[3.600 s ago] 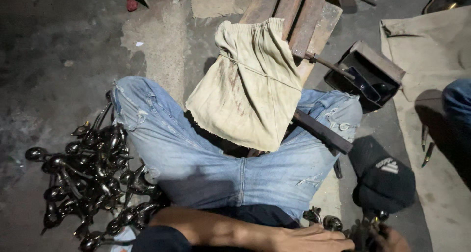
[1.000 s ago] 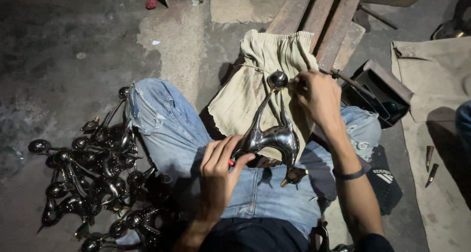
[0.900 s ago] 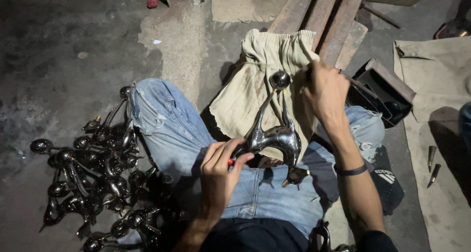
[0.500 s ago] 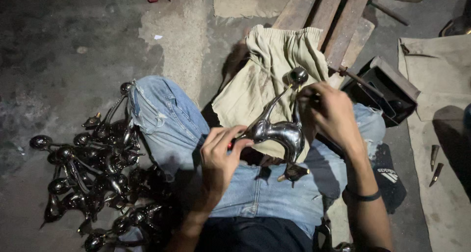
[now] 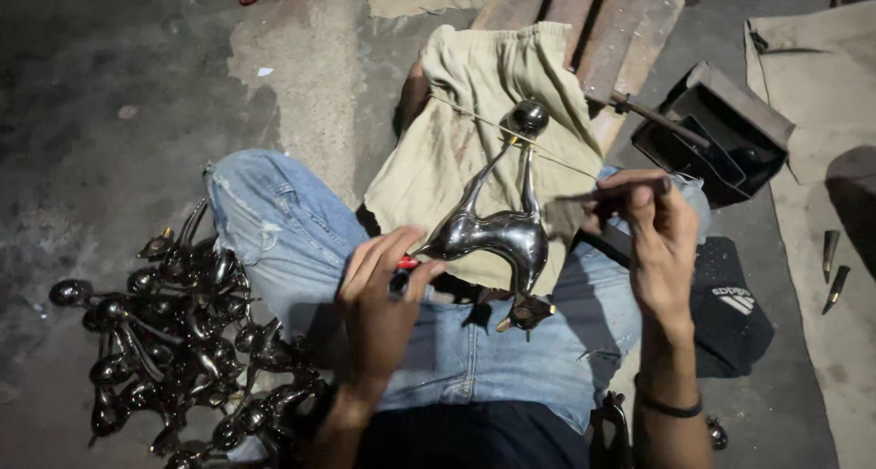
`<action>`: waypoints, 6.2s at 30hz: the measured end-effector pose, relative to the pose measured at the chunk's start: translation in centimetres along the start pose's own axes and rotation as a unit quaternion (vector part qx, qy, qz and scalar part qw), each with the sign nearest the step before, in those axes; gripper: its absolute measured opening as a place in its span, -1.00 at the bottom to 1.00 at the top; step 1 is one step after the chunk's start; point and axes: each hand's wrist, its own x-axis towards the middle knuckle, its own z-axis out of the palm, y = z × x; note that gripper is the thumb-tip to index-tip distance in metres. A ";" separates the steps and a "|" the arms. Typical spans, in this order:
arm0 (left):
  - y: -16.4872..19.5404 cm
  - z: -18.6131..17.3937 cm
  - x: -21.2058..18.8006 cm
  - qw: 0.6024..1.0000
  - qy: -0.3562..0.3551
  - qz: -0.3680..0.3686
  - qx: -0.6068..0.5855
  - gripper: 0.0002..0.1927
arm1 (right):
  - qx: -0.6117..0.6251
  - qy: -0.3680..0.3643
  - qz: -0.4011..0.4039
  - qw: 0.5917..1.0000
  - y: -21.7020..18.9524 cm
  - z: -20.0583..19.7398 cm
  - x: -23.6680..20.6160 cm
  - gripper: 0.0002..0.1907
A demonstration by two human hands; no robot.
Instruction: The person sits cross-legged on the floor and uses a hammer to strike a metal chisel placed against a dark metal figurine. They repeatedly reposition the chisel and hammer different areas of the figurine's body and legs.
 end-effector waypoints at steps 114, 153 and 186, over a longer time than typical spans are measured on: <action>2.3 4.4 -5.6 0.971 -0.110 0.023 -0.213 -0.64 | -0.117 0.115 0.025 0.986 -1.7 5.7 -2.5 -0.91; 1.8 4.4 -5.6 0.968 -0.129 0.027 -0.215 -0.65 | -0.133 0.157 -0.025 0.978 0.2 6.1 -5.5 -0.92; 1.9 4.1 -5.3 0.966 -0.147 0.027 -0.211 -0.64 | -0.180 0.190 -0.037 0.964 -0.3 6.9 -6.8 -0.93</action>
